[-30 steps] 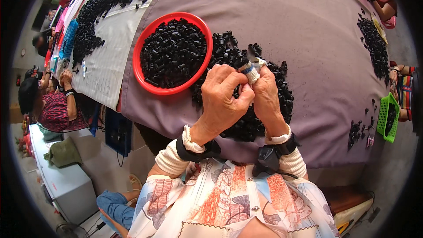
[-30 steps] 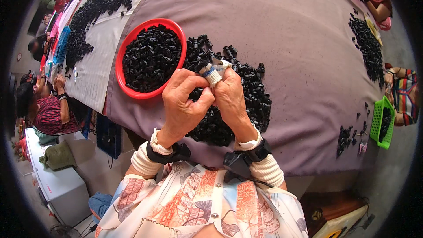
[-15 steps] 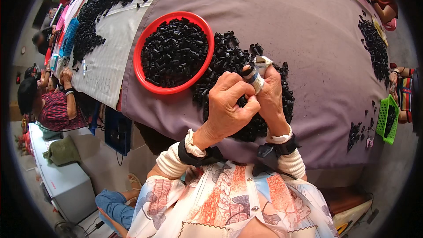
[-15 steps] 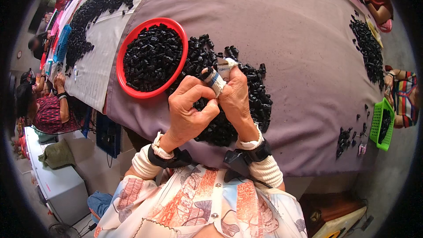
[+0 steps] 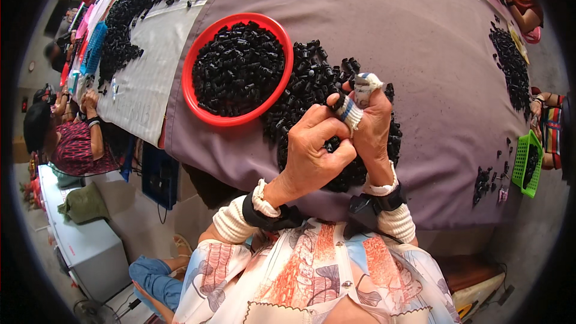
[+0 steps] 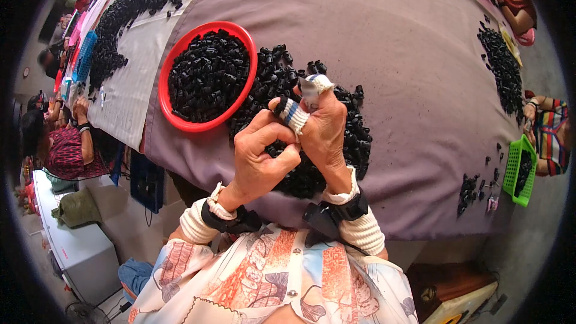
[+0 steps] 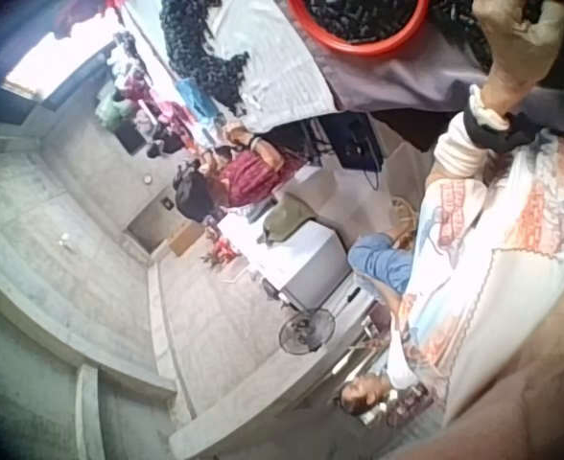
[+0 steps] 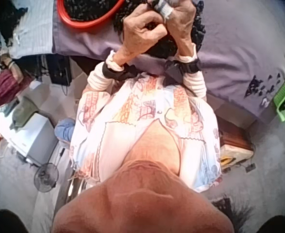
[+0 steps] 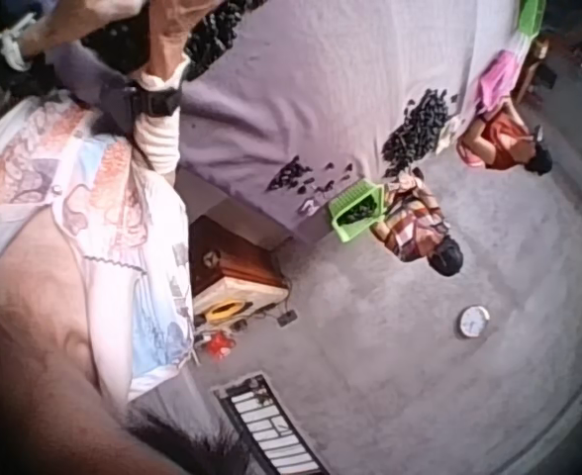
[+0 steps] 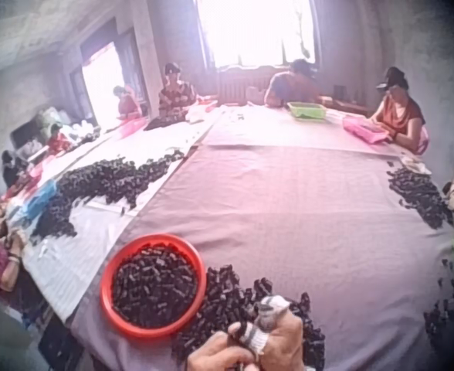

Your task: Sorting and inspecting small black plastic components at a workstation.

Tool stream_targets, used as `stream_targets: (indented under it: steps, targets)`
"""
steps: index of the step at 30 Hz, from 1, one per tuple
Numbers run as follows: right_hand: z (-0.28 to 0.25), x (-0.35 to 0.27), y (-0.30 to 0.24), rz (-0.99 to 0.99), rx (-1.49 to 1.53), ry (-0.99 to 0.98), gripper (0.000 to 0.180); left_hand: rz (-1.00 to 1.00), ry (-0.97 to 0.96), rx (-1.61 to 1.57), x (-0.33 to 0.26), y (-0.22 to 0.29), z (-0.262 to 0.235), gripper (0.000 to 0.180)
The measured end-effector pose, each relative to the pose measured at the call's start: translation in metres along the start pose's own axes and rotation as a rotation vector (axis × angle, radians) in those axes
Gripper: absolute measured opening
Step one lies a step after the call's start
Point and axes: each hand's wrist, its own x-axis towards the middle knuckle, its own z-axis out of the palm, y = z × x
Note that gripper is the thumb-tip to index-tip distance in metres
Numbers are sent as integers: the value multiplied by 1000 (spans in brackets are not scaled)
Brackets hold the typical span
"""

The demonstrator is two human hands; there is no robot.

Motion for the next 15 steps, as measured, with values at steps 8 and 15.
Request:
stream_targets:
  steps: [8,15]
  targets:
    - [-27,3,-3,132,307,-88,11,-301,73,53,16,-27,-48,3]
    - [-47,3,4,195,326,-91,13,-334,-168,190,-4,-43,-48,10]
